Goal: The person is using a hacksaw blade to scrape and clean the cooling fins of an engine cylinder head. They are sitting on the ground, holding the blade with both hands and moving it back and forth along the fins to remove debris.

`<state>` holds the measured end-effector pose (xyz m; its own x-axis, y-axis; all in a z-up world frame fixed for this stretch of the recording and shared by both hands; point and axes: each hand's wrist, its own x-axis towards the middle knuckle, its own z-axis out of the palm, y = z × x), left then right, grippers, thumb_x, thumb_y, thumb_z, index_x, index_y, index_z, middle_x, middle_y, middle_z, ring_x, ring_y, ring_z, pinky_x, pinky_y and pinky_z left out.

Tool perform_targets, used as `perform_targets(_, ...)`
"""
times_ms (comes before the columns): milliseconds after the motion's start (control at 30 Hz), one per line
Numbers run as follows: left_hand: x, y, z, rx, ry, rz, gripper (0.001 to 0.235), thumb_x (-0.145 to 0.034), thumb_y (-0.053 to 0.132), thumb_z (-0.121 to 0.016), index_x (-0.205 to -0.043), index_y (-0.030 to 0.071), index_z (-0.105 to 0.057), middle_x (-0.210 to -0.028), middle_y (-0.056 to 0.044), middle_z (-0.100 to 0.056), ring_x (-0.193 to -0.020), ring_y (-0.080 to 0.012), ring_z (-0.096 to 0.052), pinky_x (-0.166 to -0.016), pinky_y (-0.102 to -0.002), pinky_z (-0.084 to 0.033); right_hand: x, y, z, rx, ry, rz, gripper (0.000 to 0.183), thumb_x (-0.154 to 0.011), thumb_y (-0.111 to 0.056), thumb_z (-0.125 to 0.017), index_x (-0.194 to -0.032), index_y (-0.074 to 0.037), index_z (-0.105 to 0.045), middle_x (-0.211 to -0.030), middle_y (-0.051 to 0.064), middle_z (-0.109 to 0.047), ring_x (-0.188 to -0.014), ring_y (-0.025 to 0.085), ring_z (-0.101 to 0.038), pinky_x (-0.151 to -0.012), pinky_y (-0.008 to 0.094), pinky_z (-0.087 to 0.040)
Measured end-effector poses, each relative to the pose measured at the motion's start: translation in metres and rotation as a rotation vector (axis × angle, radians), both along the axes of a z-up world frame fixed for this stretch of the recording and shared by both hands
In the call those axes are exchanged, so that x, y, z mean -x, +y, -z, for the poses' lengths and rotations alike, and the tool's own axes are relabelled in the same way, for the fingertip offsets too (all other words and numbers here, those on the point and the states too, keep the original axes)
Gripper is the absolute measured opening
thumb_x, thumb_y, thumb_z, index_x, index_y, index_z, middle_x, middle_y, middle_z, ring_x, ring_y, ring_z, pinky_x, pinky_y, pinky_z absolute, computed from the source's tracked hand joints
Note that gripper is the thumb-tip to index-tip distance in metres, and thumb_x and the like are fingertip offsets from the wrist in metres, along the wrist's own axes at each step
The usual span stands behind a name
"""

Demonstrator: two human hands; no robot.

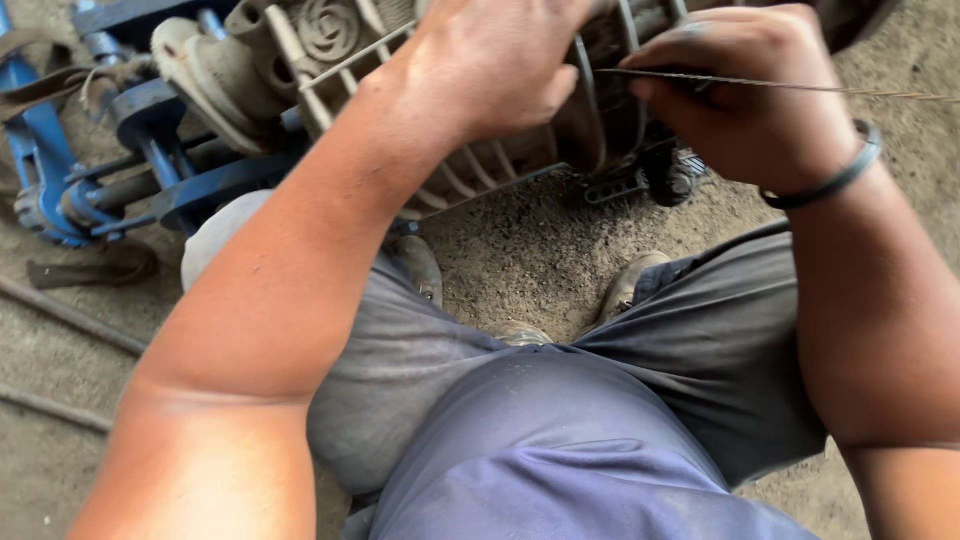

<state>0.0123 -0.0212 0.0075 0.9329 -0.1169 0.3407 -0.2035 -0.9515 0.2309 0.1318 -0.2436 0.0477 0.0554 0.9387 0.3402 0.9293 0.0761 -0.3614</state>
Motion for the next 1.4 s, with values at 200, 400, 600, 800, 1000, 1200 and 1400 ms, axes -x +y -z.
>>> perform_targets(200,0.012,-0.004,-0.013,0.051,0.109,0.016,0.025,-0.093,0.022,-0.079,-0.108,0.003,-0.075,-0.085,-0.018,-0.073,-0.078,-0.0333,-0.072,-0.070,-0.045,-0.057,0.000,0.005,-0.002,0.179,0.174,0.061,0.010,-0.091,-0.004,-0.077,-0.101,-0.002,-0.074,-0.082,0.014,-0.068,-0.072,0.027,-0.067,-0.062,0.038,-0.051)
perform_targets(400,0.028,-0.018,-0.038,0.251,-0.202,0.256,0.028,-0.097,0.021,-0.081,-0.115,0.002,-0.072,-0.100,-0.017,-0.072,-0.089,-0.0337,-0.070,-0.079,-0.044,-0.055,0.001,0.005,0.005,0.093,-0.002,0.013,0.010,-0.092,-0.004,-0.079,-0.101,-0.003,-0.075,-0.092,0.014,-0.071,-0.081,0.029,-0.068,-0.068,0.039,-0.053)
perform_targets(600,0.034,-0.047,-0.058,0.250,-0.279,0.346,0.019,-0.102,0.012,-0.072,-0.114,-0.001,-0.065,-0.099,-0.015,-0.067,-0.091,-0.0333,-0.067,-0.084,-0.044,-0.052,-0.012,0.000,0.034,0.185,0.163,-0.028,0.022,-0.085,-0.011,-0.076,-0.107,-0.006,-0.075,-0.092,0.015,-0.073,-0.081,0.029,-0.070,-0.068,0.041,-0.054)
perform_targets(800,0.035,-0.048,-0.055,0.195,-0.270,0.286,0.003,-0.106,-0.001,-0.064,-0.109,0.000,-0.065,-0.098,-0.014,-0.065,-0.088,-0.0323,-0.067,-0.078,-0.041,-0.052,-0.010,0.011,0.063,0.067,0.156,0.066,0.020,-0.108,-0.020,-0.072,-0.113,-0.001,-0.073,-0.089,0.018,-0.072,-0.075,0.031,-0.070,-0.069,0.042,-0.056)
perform_targets(1000,0.036,-0.058,-0.046,0.247,-0.242,0.294,0.004,-0.103,-0.003,-0.064,-0.107,-0.002,-0.065,-0.102,-0.015,-0.065,-0.088,-0.0313,-0.068,-0.077,-0.039,-0.054,-0.005,0.014,0.063,0.110,0.126,0.044,0.012,-0.098,-0.014,-0.072,-0.101,-0.003,-0.074,-0.084,0.017,-0.072,-0.071,0.031,-0.069,-0.064,0.043,-0.055)
perform_targets(1200,0.040,-0.061,-0.051,0.218,-0.283,0.309,0.007,-0.096,-0.006,-0.067,-0.102,-0.002,-0.066,-0.093,-0.013,-0.063,-0.079,-0.0286,-0.066,-0.071,-0.037,-0.055,-0.005,0.010,0.057,0.032,0.153,-0.042,0.007,-0.090,-0.009,-0.076,-0.095,-0.004,-0.075,-0.083,0.015,-0.071,-0.073,0.029,-0.069,-0.067,0.042,-0.054)
perform_targets(1400,0.042,-0.069,-0.055,0.169,-0.232,0.293,0.006,-0.095,-0.005,-0.068,-0.099,-0.002,-0.066,-0.089,-0.012,-0.061,-0.076,-0.0284,-0.065,-0.069,-0.037,-0.053,-0.008,0.022,0.068,-0.124,0.107,-0.220,0.016,-0.082,-0.005,-0.075,-0.098,-0.005,-0.076,-0.086,0.014,-0.072,-0.079,0.031,-0.069,-0.075,0.042,-0.055)
